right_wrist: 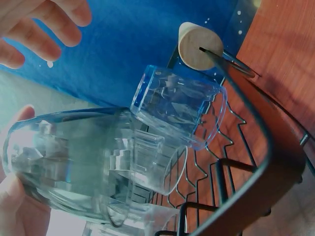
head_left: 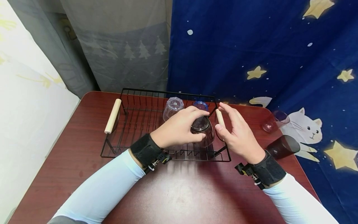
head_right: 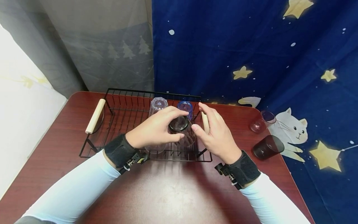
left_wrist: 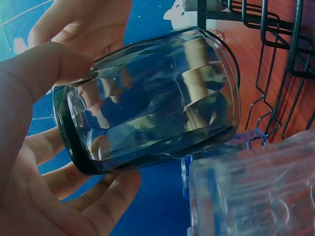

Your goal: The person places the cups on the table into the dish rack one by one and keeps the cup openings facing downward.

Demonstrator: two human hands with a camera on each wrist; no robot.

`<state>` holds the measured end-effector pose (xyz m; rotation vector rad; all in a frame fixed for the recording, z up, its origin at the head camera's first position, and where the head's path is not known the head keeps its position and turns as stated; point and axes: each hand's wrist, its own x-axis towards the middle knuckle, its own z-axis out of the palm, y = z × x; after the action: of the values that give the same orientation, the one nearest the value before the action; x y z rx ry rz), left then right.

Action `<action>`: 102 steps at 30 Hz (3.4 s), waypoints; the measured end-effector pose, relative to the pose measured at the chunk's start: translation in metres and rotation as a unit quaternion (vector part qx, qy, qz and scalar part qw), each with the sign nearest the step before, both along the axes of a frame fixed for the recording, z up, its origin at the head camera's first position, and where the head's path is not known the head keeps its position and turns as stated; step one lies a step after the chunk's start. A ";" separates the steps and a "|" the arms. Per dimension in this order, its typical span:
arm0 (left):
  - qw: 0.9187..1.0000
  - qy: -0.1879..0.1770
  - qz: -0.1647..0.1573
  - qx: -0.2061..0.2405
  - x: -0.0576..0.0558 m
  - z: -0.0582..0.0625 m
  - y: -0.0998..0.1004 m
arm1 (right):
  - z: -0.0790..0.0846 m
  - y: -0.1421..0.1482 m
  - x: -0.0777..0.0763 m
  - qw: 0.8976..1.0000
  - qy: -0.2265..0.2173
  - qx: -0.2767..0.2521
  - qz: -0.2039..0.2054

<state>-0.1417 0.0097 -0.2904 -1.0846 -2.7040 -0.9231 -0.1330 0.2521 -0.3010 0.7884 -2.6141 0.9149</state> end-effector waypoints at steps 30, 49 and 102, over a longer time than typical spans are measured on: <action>0.993 -0.036 0.002 -0.112 -0.001 -0.015 0.026 | -0.008 0.010 -0.005 0.999 0.017 0.045 -0.007; 0.990 -0.064 0.000 -0.128 -0.002 -0.017 0.033 | -0.012 0.016 -0.003 0.998 0.009 0.061 -0.014; 0.998 -0.036 0.019 -0.051 0.004 -0.016 0.017 | -0.012 0.006 -0.003 0.999 -0.030 0.040 -0.006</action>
<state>-0.1376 0.0267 -0.3063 -1.0324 -2.8490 -0.8427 -0.1364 0.2580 -0.3132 0.7754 -2.7192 0.8479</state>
